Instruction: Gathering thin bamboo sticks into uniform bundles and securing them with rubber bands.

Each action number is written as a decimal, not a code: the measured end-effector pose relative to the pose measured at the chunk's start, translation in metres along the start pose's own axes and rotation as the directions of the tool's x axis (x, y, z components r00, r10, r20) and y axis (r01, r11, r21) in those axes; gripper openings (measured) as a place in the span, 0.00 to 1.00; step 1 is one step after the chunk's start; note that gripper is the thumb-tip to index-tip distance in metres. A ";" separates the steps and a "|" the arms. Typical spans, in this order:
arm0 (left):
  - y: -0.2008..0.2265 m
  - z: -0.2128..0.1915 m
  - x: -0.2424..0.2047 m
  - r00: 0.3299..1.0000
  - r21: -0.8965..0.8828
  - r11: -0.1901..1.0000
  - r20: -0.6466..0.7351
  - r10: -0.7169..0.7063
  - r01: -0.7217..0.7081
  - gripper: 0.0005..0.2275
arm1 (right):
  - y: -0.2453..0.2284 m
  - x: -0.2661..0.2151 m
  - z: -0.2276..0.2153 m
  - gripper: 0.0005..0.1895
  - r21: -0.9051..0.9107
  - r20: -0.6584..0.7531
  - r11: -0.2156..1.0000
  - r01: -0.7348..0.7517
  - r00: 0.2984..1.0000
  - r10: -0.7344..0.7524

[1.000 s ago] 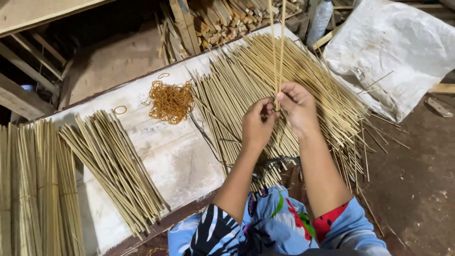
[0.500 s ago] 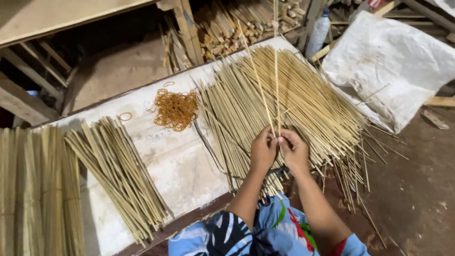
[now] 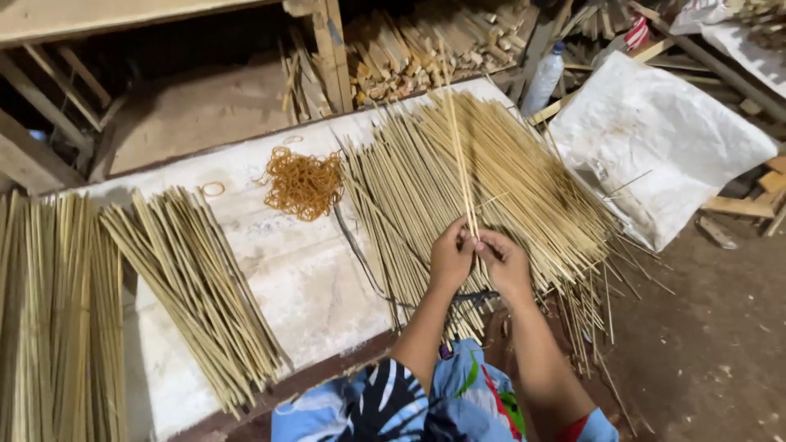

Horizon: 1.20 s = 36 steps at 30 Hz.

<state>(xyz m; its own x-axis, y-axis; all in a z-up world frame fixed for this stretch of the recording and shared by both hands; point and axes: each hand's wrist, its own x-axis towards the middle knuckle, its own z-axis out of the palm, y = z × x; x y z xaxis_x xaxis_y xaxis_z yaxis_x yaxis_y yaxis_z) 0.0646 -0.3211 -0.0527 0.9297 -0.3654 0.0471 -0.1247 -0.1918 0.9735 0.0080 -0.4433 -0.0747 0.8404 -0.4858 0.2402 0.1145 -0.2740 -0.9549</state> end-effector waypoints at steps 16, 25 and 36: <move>0.028 -0.162 -0.064 0.936 0.025 1.000 -0.352 0.015 -0.007 0.22 | -0.076 -0.017 0.127 0.26 -0.045 0.435 0.971 0.234 0.880 -0.192; 0.000 -0.288 -0.166 0.779 0.035 0.996 -0.625 -0.041 0.080 0.26 | -0.134 -0.101 0.256 0.27 -0.053 0.683 0.889 0.455 0.666 -0.300; -0.071 -0.305 -0.214 0.637 0.444 0.847 -0.750 0.175 0.291 0.16 | -0.159 -0.167 0.301 0.29 -0.267 0.876 0.686 0.677 0.467 -0.121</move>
<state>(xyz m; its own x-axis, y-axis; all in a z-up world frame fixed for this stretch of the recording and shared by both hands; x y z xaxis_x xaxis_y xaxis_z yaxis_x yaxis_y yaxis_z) -0.0200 0.0485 -0.0634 0.8310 0.4171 0.3681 0.0107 -0.6735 0.7392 0.0087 -0.0685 -0.0161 0.8429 0.5328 0.0745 0.5060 -0.7381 -0.4463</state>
